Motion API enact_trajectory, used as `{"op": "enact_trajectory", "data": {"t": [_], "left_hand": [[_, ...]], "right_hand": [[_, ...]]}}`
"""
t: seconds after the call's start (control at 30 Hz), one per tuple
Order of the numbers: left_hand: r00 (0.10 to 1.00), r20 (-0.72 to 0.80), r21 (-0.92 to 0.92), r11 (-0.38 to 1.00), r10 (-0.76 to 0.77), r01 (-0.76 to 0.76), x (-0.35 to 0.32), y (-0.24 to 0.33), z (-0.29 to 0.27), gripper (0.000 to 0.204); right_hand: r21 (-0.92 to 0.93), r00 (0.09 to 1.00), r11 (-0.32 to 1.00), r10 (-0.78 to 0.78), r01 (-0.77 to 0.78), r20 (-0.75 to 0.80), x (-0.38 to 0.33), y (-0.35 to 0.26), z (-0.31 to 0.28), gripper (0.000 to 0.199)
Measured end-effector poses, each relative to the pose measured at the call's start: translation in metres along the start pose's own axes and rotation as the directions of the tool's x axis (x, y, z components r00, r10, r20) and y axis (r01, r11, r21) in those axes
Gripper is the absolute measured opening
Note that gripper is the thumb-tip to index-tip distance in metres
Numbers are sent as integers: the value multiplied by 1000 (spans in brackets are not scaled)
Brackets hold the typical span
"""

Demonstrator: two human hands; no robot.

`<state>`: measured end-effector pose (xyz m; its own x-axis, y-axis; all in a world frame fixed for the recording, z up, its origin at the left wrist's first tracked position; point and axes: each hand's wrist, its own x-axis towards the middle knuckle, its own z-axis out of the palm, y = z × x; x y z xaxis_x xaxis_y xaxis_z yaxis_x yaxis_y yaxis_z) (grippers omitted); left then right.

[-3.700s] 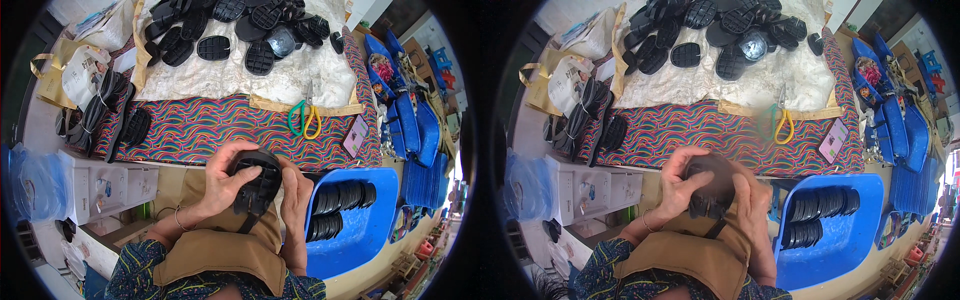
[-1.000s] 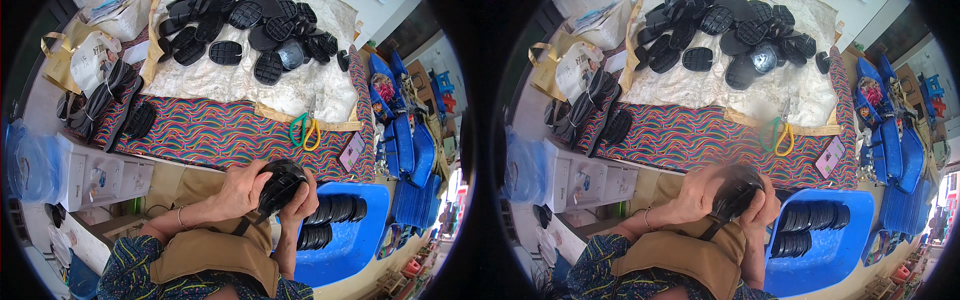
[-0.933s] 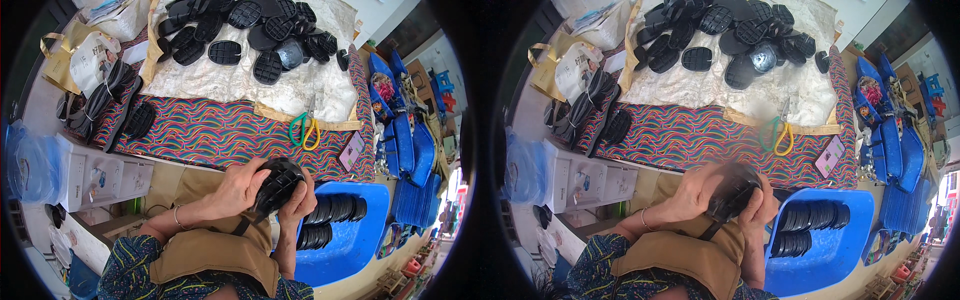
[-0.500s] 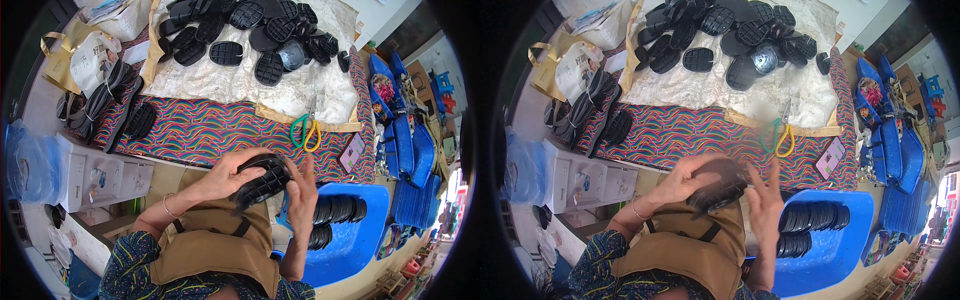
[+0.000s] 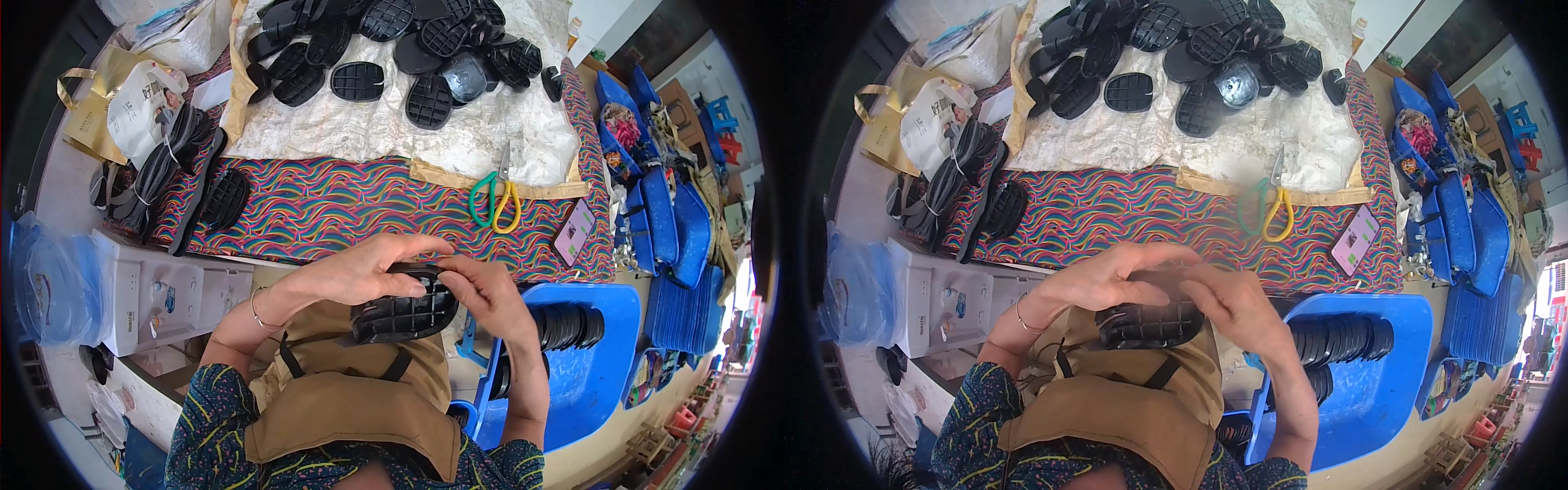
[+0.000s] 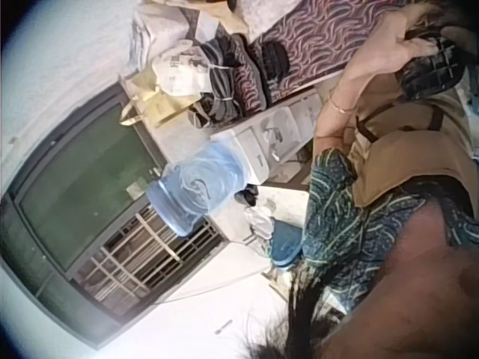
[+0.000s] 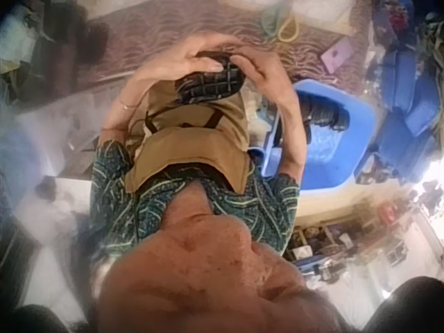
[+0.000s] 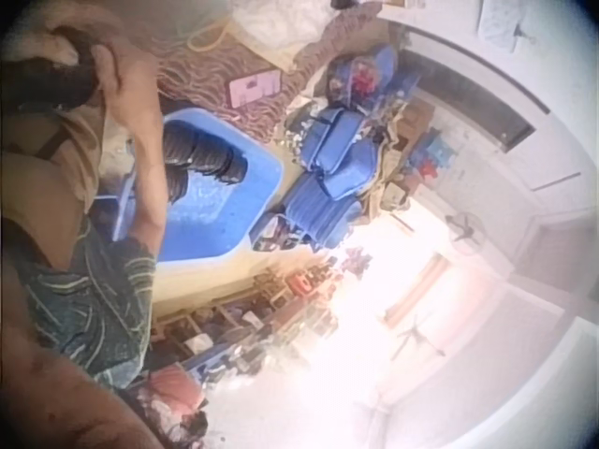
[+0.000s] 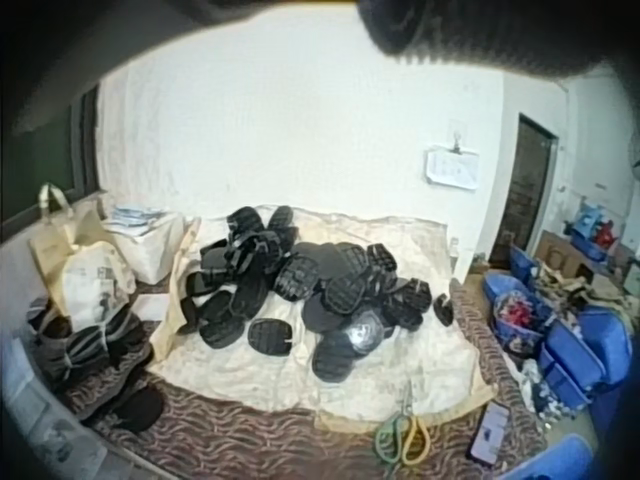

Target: The person assembles black sandals by hand, pressing the upper straps onto the sole and smoothing the edges. They handle the sandals one at a time, turning them over to inspect the fit and alignment before placing them on a pile on the table.

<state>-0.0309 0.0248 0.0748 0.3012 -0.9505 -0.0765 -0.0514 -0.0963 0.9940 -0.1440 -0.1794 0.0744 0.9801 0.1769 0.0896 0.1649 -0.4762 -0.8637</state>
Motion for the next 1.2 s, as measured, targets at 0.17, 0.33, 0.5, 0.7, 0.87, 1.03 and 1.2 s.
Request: {"op": "enact_trajectory", "data": {"t": [0.17, 0.33, 0.5, 0.7, 0.87, 1.03, 1.2], "left_hand": [[997, -70, -177, 984, -39, 26, 4, -6, 7, 57], [984, -159, -290, 956, -83, 34, 4, -12, 13, 53], [957, -276, -322, 947, -91, -3, 1, -14, 22, 51], [884, -466, -282, 954, -48, -97, 1, -15, 31, 48], [831, -555, -176, 971, 38, -162, 2, -18, 39, 41], [798, -594, -97, 977, 98, -192, 1, -15, 37, 35], [795, -598, -125, 968, 101, -216, 4, -14, 41, 36]], "right_hand": [[-285, 978, 958, -25, -36, -209, -16, 14, 30, 22], [-18, 826, 985, 134, -172, -548, -22, 9, 70, 28], [172, 648, 975, 221, -139, -729, -13, 8, 96, 34], [252, 550, 961, 273, -116, -789, -1, 7, 113, 38], [306, 556, 952, 254, 2, -792, 3, 9, 108, 35], [351, 667, 936, 252, 15, -701, -3, 9, 80, 35], [257, 677, 966, 184, 8, -712, -2, 18, 73, 28]]}}
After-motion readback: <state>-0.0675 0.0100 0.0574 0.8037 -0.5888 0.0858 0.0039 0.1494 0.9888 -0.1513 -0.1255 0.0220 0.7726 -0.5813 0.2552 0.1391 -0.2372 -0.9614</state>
